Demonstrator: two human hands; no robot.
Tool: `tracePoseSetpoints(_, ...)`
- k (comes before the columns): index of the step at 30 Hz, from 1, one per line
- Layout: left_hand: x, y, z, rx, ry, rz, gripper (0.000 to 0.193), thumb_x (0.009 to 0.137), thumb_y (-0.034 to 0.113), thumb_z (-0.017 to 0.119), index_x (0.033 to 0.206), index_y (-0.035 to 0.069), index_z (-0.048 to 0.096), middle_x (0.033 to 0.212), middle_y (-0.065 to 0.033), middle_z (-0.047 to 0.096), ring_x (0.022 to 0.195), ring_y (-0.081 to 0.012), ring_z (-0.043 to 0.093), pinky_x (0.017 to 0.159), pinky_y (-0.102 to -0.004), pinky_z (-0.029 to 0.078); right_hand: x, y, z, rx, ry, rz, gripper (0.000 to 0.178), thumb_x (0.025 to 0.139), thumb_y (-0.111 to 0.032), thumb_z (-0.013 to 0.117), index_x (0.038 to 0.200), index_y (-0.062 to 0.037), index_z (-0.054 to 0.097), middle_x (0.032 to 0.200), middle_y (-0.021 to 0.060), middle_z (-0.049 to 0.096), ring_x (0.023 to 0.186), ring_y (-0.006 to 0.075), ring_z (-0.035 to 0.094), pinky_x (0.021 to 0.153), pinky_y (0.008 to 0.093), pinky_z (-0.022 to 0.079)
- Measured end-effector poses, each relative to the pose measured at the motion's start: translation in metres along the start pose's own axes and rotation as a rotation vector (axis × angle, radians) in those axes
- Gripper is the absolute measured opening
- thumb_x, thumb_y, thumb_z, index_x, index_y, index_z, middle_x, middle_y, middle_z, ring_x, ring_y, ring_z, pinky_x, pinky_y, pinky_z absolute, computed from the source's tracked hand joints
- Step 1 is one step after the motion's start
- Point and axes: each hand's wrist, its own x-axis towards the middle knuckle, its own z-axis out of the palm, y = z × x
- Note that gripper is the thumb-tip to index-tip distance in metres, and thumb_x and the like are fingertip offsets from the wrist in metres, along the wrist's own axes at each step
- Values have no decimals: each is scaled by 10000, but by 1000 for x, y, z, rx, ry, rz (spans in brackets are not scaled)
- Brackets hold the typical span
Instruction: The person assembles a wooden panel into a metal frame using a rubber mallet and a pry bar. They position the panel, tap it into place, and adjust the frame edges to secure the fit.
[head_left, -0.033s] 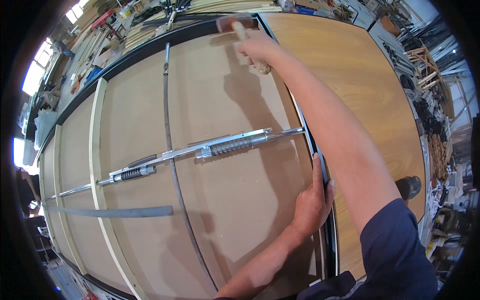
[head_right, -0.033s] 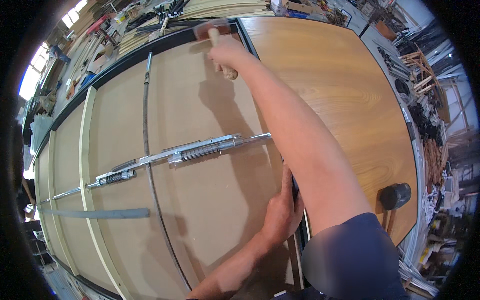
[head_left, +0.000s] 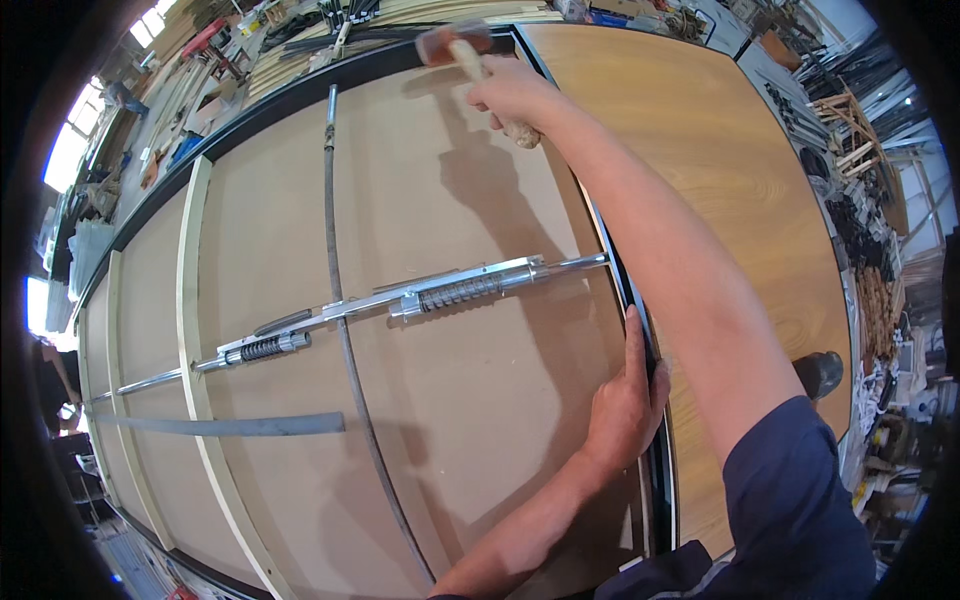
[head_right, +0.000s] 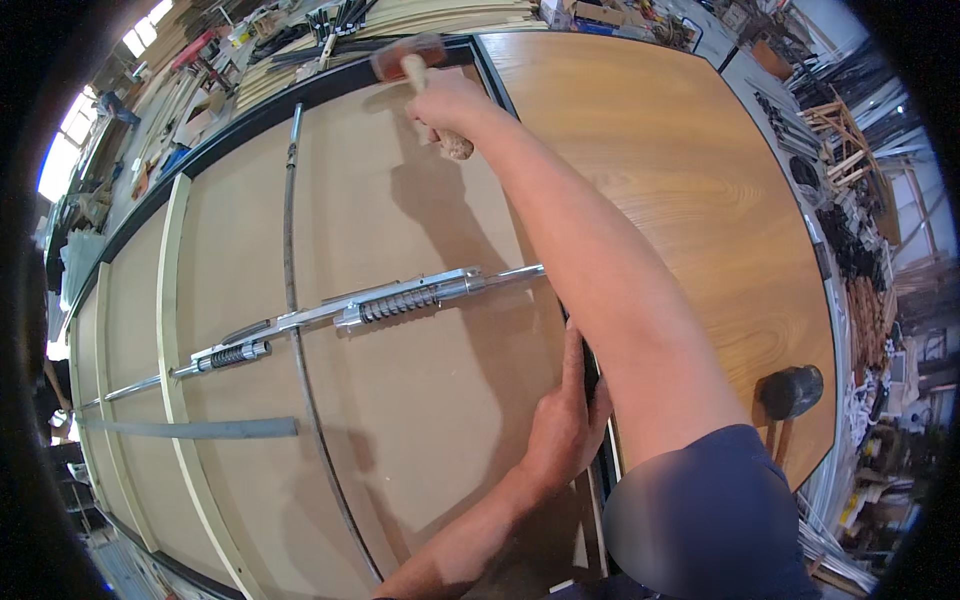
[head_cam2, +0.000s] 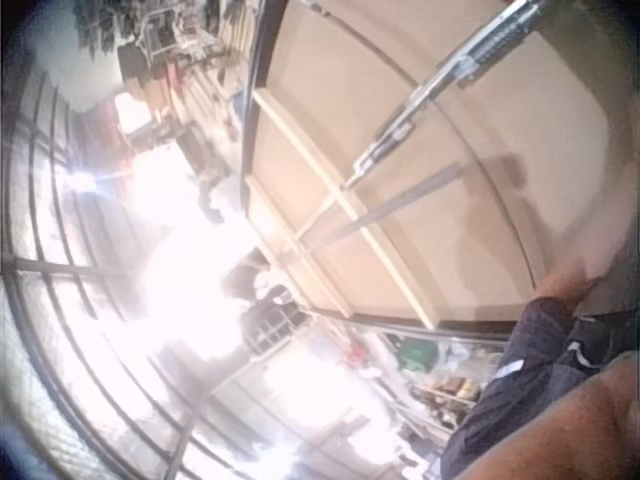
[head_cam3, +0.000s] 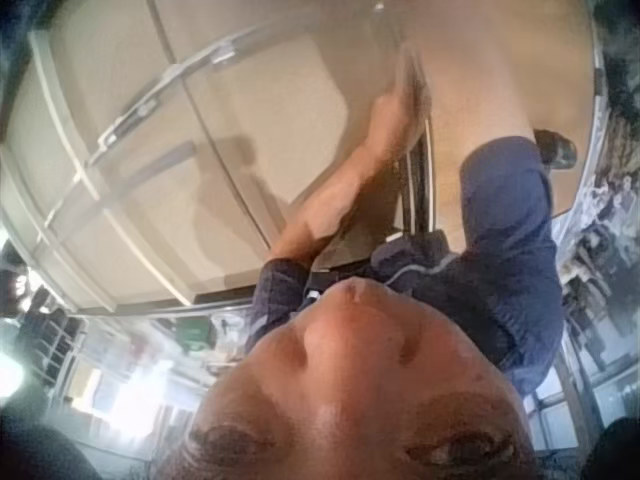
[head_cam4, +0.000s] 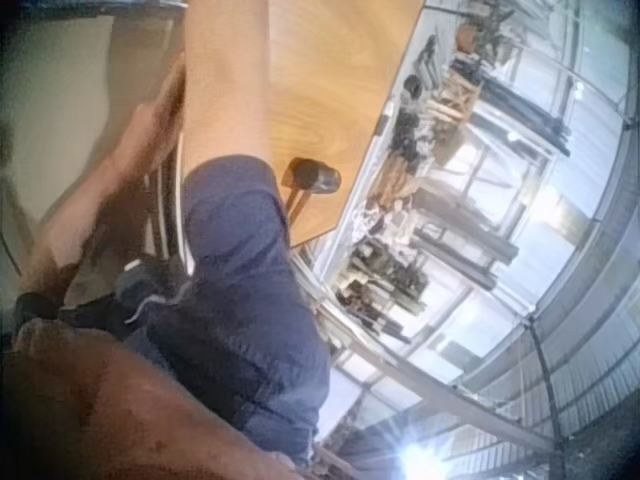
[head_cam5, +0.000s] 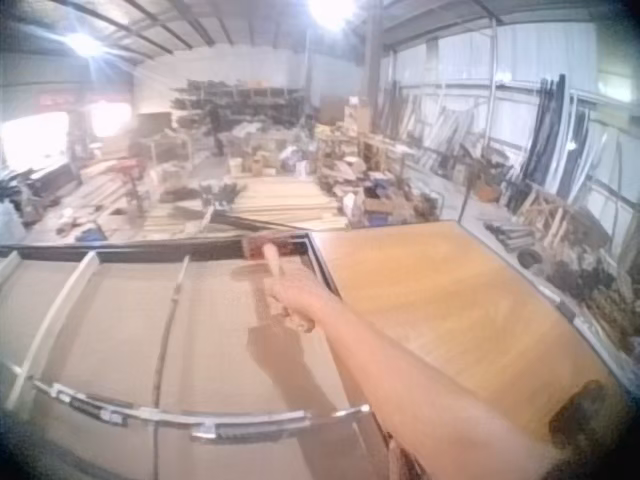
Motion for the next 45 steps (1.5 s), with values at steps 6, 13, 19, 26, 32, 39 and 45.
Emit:
tracePoseSetpoints(6,0,3,-1,8,-26,-35,880,1002,139,589,1631,72,-22,863,-350,671,773,-543,661,657,-593,531,10,19,-22,22,50,157,197,828,-135,656,972,-12,600,779,89,636,583,189,621,518,366,514)
tracePoseSetpoints(13,0,8,-1,-44,-43,-47,877,998,122,601,1631,69,-5,936,-388,662,847,-561,664,678,-589,546,5,29,-14,74,81,87,226,836,-138,664,1006,2,613,763,89,641,589,192,629,552,362,527)
tracePoseSetpoints(19,1,8,-6,-24,-29,-50,858,998,109,589,1627,46,9,917,-367,671,816,-532,678,677,-576,555,-6,10,16,-41,8,-15,251,854,-160,672,997,32,595,771,97,647,595,201,645,557,351,526)
tracePoseSetpoints(26,-1,6,10,-1,-53,24,854,1018,192,590,1630,40,14,855,-310,694,729,-507,680,644,-576,551,24,61,-13,-141,102,-3,221,872,-163,665,1002,1,591,764,84,639,597,172,637,563,341,528)
tracePoseSetpoints(32,2,12,-4,-72,-63,-42,837,1031,156,580,1637,94,5,950,-386,668,858,-551,676,702,-571,557,-5,34,-17,46,149,14,251,857,-161,677,1031,15,635,765,88,653,584,172,647,530,357,521)
tracePoseSetpoints(39,5,22,-10,-26,-138,-183,842,1037,164,576,1639,105,-9,952,-374,678,860,-533,690,706,-567,559,-13,20,-14,13,77,-146,339,852,-201,721,1065,37,607,765,113,689,542,219,672,553,368,547)
tracePoseSetpoints(45,2,20,-7,-111,-89,-121,842,1026,119,578,1641,103,3,985,-362,692,885,-516,702,742,-535,574,3,27,-30,45,161,-66,350,916,-201,678,1205,-14,609,800,68,641,533,139,590,513,318,503)
